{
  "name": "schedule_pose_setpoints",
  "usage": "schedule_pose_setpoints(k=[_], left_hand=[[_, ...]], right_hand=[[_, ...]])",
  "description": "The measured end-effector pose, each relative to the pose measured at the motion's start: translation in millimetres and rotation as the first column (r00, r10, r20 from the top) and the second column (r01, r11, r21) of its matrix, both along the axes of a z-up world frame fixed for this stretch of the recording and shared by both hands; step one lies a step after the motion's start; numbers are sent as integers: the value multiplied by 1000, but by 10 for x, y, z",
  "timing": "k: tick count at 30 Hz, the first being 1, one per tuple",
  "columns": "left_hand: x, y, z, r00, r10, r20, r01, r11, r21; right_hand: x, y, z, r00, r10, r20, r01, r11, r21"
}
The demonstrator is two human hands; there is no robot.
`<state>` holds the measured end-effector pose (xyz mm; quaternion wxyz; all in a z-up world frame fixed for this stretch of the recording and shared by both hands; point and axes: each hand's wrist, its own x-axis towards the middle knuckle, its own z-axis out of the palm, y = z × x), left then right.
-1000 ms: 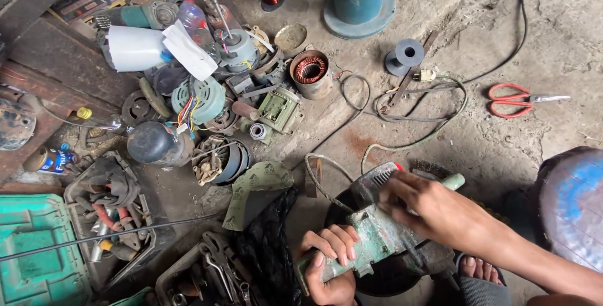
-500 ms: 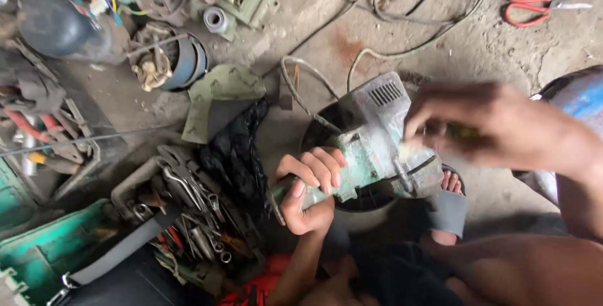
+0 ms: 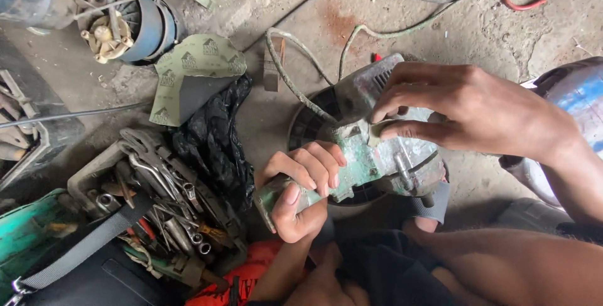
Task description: Cleaning a metal motor housing by picking off debris and scrubbing it with a wire brush.
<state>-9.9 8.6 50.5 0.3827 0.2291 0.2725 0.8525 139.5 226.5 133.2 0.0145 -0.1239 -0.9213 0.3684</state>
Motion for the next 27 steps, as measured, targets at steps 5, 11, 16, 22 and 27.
schedule_pose_setpoints(k=[5,11,16,22,27], left_hand=[[-18,3,-3,999,-9,-37,9,1000,19],[-38,-33,32,999,-37,-4,37,999,-6],[-74,-65,46,995,-86,-59,85,996,-12],[-71,-49,60,994,-90,-69,89,996,-21],[-94,-64,41,994,-91,-66,91,996,-10]], right_hand=[[-19,50,-78,1000,7,17,-6,997,-72],[54,82,-182,962,269,56,-271,962,37],[-24,23,-300,878,474,71,-478,876,61],[-226,215,-171,860,510,26,-500,831,243],[-332,294,-161,836,533,131,-545,778,312]])
